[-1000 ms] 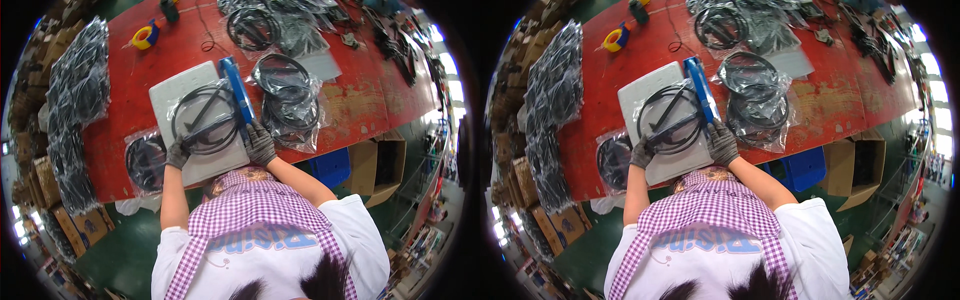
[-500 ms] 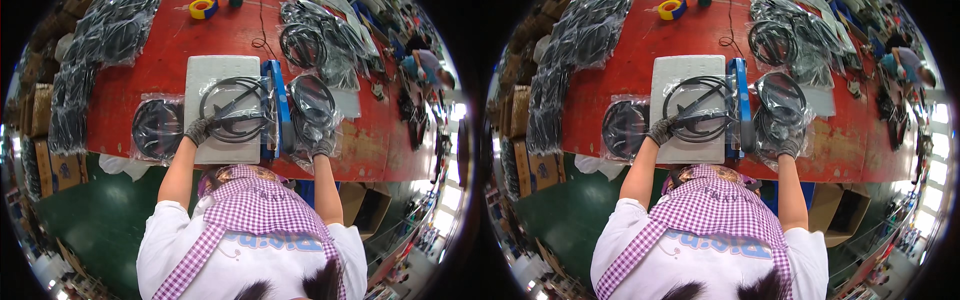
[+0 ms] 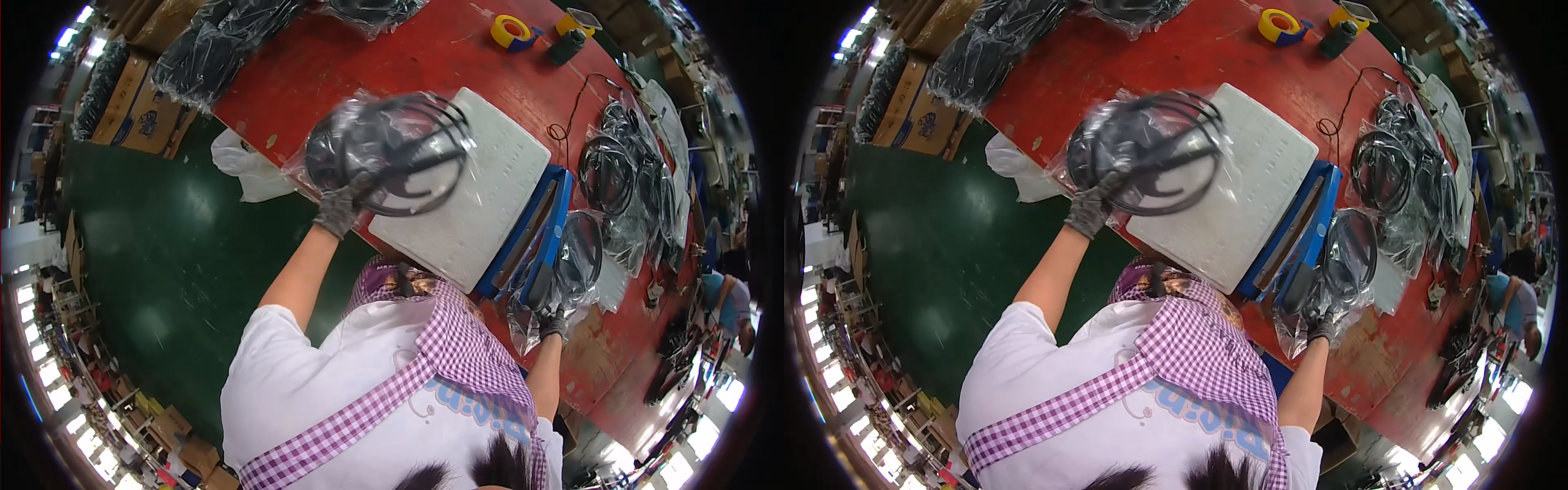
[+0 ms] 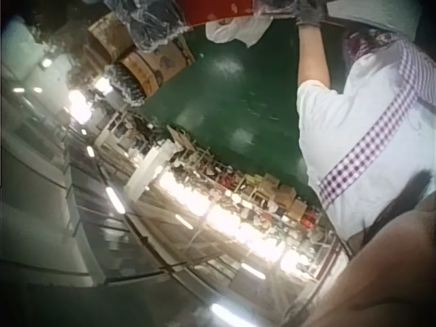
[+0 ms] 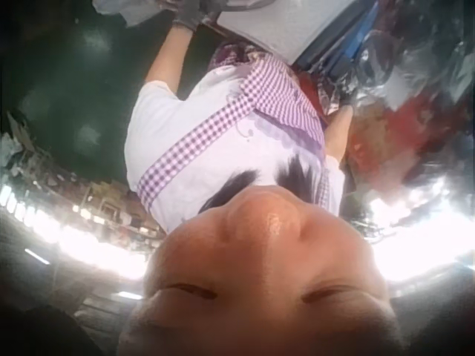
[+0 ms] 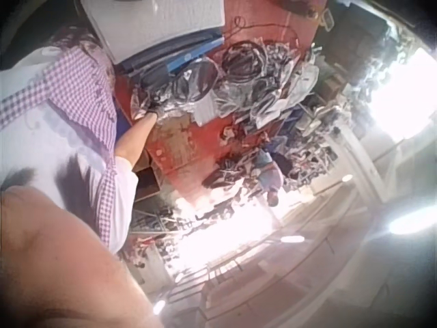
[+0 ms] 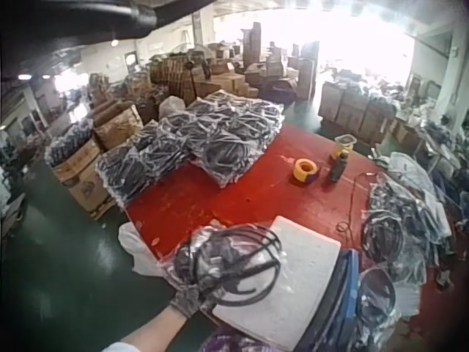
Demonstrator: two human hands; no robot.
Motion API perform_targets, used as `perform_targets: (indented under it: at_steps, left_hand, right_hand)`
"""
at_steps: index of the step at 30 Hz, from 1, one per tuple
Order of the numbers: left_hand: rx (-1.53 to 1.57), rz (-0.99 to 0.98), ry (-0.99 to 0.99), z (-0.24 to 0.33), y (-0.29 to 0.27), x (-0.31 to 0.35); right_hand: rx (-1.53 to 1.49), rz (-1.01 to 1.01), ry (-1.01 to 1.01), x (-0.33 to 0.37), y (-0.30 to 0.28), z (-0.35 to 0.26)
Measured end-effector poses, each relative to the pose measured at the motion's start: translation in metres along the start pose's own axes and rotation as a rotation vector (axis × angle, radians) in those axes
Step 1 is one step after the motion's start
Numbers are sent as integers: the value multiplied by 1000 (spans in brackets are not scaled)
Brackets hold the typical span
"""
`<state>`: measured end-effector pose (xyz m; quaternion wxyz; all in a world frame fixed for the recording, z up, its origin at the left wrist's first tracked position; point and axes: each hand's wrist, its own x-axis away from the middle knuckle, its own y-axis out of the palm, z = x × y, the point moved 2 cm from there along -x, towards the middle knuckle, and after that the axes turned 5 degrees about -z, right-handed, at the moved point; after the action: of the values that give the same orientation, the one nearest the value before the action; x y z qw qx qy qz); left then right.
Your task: The person places coiled black cables into clear plastic bags and seals them using a handheld heat sealer. They repeatedly pick up cables, insert them into bags, and press the sealer to close the packaging, stacking the finished units on the table.
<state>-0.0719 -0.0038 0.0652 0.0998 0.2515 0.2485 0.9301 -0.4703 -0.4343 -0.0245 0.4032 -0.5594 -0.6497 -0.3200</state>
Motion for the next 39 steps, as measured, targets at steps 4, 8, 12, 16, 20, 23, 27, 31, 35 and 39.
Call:
perform_targets:
  at_steps: [4,8,12,16,20,23,27,31,35,39]
  left_hand:
    - [188,250,-93,-12,-42,-14]
    - [-88,350,-252,-50,-85,-45]
    - [-81,459,-313,-50,-97,-47]
    - [-302,475,-295,-46,-114,-41]
    - [-268,149,-260,-51,-119,-39]
    - [-659,322,-471,-46,-174,-40]
    - [-1151,70,-599,0,-17,23]
    - [-701,-260,-506,-22,56,20]
    - [-366,-576,-730,-53,151,46]
    - [185,-799,-1103,-62,207,90]
  right_hand:
    - [-33,49,-24,1,-14,-11]
    - [-119,-70,5,-57,-73,-18]
    - [-343,-240,108,-47,-53,-16]
    - [-299,136,153,18,12,-27]
    - [-169,-140,-14,-3,-3,-31]
    - [330,135,-350,1,11,-61]
    - [706,375,-784,47,34,-132]
    - [259,-62,-1028,171,137,-192]
    - [159,-629,-1334,297,198,-190]
    - [16,-847,-1209,401,202,-149]
